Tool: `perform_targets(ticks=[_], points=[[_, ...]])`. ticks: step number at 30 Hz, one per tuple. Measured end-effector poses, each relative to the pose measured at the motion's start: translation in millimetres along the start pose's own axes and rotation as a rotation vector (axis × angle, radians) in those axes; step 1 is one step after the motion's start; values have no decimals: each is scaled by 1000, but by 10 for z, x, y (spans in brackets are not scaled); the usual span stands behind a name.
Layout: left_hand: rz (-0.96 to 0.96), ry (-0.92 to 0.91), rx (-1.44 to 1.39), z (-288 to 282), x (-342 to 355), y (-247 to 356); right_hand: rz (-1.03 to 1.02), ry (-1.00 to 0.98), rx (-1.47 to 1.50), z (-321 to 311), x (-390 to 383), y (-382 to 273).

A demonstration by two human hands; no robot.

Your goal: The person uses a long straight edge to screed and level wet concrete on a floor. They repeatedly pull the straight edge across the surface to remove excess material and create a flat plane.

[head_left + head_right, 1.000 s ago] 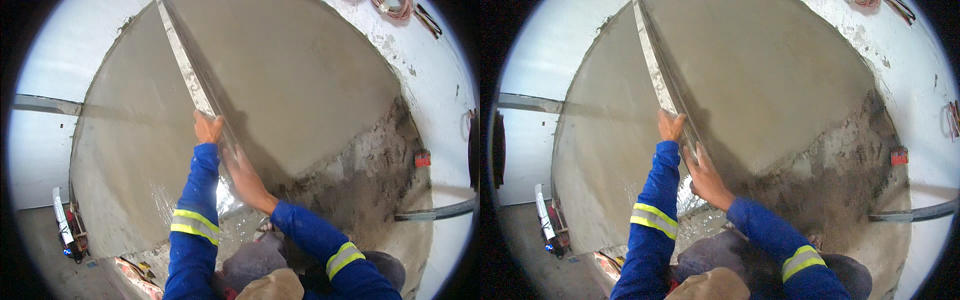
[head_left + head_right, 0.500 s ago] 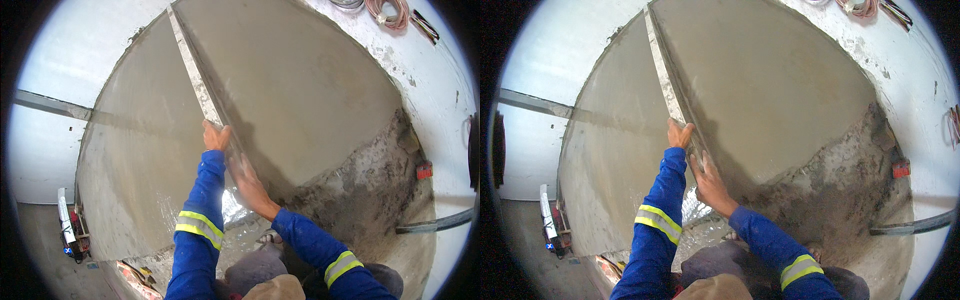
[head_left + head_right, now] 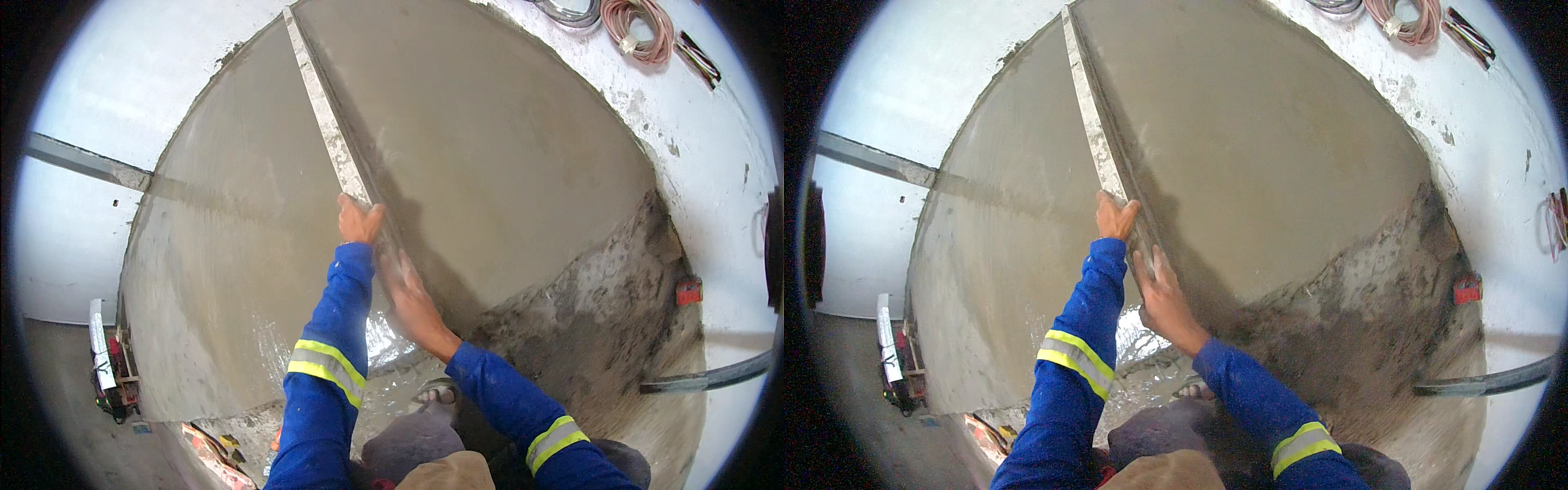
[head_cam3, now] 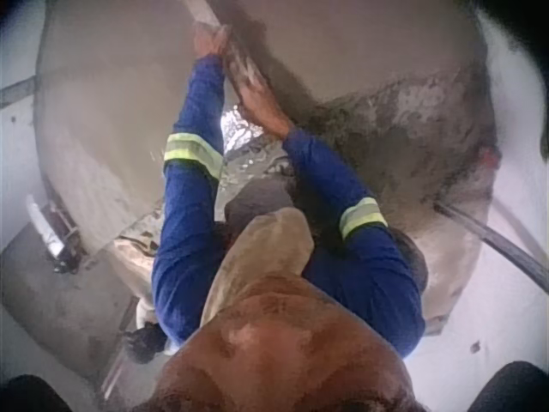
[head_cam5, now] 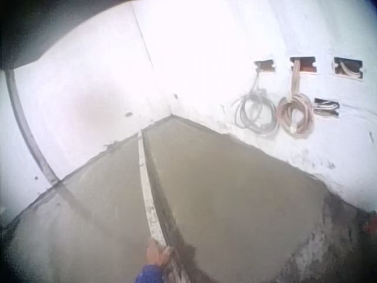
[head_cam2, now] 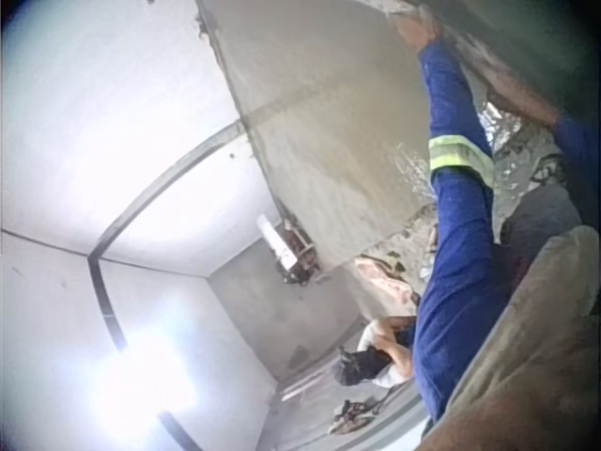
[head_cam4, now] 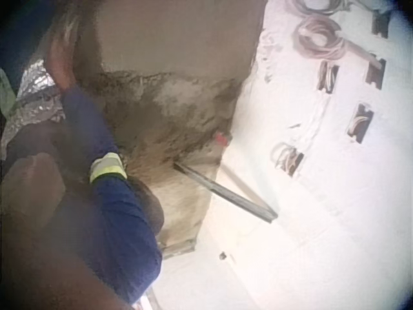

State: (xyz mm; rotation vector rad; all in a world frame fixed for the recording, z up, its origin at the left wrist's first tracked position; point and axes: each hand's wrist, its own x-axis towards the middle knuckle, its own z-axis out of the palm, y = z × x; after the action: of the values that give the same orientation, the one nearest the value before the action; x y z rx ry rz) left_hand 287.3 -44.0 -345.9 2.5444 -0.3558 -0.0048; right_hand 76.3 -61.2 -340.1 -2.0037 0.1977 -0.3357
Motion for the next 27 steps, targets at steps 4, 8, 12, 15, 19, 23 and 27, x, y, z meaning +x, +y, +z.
perform_targets(ticks=[4,8,12,15,19,23,27], points=[[-20,-24,-8,-4,-36,62,19,-24,-42,-28,-2,17],[-2,-28,-12,14,-17,108,1,-11,-20,-143,23,-25],[-4,-38,-45,45,3,102,19,-13,-62,-143,-13,12],[-10,-32,-8,44,15,174,13,3,-30,-167,-17,-7],[5,-20,-24,80,-58,145,0,6,-98,-182,-30,6],[-40,-39,-40,74,40,314,52,-11,10,-311,70,-15],[-1,-16,-55,115,-13,297,34,-18,-68,-343,16,6]])
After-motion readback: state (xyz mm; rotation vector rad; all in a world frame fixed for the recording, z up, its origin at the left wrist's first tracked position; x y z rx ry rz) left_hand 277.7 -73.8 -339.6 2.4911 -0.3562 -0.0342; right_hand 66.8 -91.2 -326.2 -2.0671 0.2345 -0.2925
